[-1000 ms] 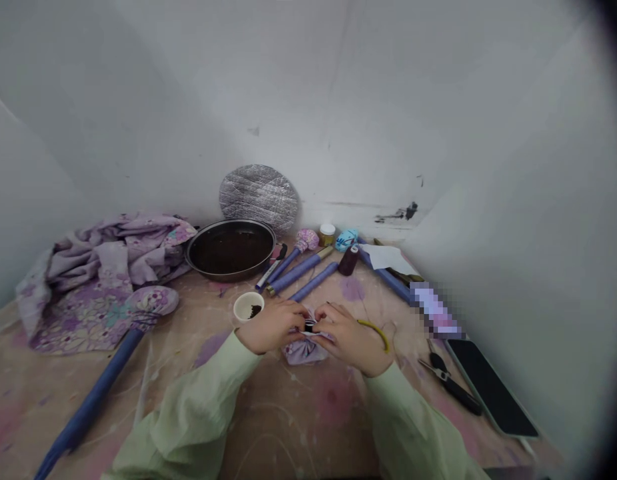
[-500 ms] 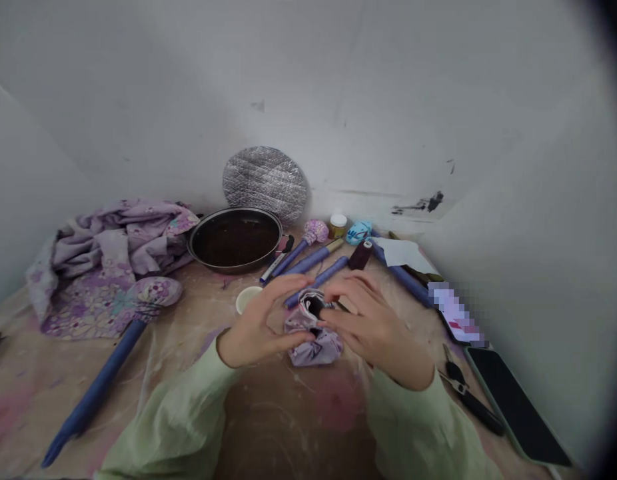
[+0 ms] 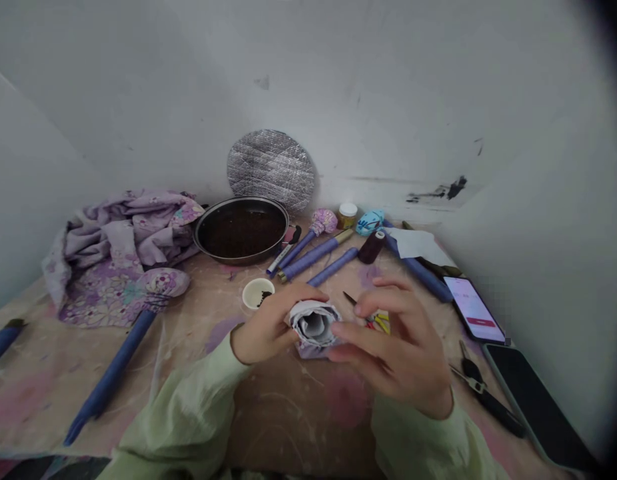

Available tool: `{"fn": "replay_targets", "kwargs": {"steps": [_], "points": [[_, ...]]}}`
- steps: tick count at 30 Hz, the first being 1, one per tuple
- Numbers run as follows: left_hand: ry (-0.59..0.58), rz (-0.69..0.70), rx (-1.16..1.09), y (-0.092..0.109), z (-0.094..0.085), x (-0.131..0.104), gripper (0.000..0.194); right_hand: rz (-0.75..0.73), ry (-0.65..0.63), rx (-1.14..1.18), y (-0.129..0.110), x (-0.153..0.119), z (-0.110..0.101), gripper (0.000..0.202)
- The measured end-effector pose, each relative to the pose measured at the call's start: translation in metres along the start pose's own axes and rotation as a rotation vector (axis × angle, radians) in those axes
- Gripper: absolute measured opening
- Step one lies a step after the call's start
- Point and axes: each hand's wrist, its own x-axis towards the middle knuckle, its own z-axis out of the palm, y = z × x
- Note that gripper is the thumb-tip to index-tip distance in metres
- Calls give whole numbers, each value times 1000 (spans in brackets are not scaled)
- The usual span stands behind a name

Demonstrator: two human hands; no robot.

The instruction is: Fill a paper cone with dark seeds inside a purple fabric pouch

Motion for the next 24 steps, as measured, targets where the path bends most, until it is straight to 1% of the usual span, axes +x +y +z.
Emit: {"fn": "replay_targets", "kwargs": {"steps": [3, 8, 12, 15, 20, 22, 24], "points": [[33, 15, -83, -6, 4, -3, 35, 8, 67, 9, 2, -5, -6, 17], [67, 7, -116, -14, 9, -7, 35, 51, 108, 13, 5, -8, -10, 22], [71, -12, -104, -17, 11, -10, 36, 26, 99, 5, 1, -7, -12, 16], [65, 1, -119, -18, 12, -11, 36, 18, 81, 5, -3, -7, -13, 17], [74, 41, -156, -9, 13, -7, 34, 27, 78, 29, -5, -8, -17, 17], [94, 78, -198, -2, 15, -5, 33, 34, 47, 54, -3, -8, -18, 18], [143, 89, -272, 5, 16, -2, 32, 66, 1, 55, -1, -7, -17, 18]]}}
